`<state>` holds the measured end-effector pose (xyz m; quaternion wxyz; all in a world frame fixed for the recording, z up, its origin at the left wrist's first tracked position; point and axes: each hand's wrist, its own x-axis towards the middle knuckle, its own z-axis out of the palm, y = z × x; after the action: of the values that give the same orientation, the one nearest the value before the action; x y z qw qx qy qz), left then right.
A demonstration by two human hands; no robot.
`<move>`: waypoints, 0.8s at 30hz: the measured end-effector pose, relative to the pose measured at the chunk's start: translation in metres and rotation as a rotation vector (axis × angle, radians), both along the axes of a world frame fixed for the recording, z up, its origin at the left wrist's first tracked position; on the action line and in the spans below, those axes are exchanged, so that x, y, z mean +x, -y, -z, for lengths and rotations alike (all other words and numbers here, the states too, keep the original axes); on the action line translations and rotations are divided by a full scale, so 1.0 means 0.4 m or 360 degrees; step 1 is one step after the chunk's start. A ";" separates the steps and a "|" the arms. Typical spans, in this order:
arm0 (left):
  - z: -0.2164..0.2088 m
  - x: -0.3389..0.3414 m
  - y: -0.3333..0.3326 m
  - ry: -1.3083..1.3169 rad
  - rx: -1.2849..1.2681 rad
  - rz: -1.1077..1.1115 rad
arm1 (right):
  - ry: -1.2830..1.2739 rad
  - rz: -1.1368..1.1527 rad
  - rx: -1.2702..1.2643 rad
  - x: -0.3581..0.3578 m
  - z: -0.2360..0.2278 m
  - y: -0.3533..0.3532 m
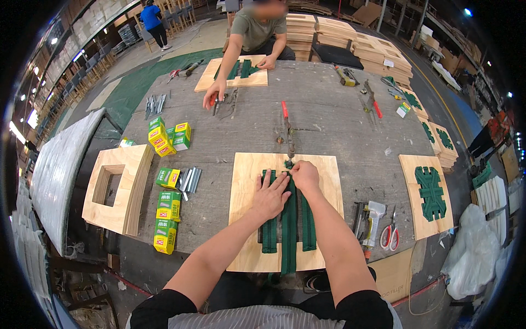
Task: The person assembles green plastic strips into a grid pattern on a wooden board using a pneumatic nail gun. They repeatedly place strips, align them, and fasten them in place. A coworker performs a similar task at an adjacent station.
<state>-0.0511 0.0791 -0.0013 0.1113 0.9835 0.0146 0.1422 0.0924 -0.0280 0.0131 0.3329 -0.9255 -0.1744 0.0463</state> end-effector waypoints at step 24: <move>-0.026 -0.017 0.002 -0.0120 0.0075 -0.0069 | -0.0029 0.0977 -0.0519 -0.185 -0.035 0.709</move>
<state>-0.0580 0.0781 0.0092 0.0845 0.9899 0.0369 0.1075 0.0185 -0.3116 0.0269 0.1806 -0.9754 0.1248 -0.0206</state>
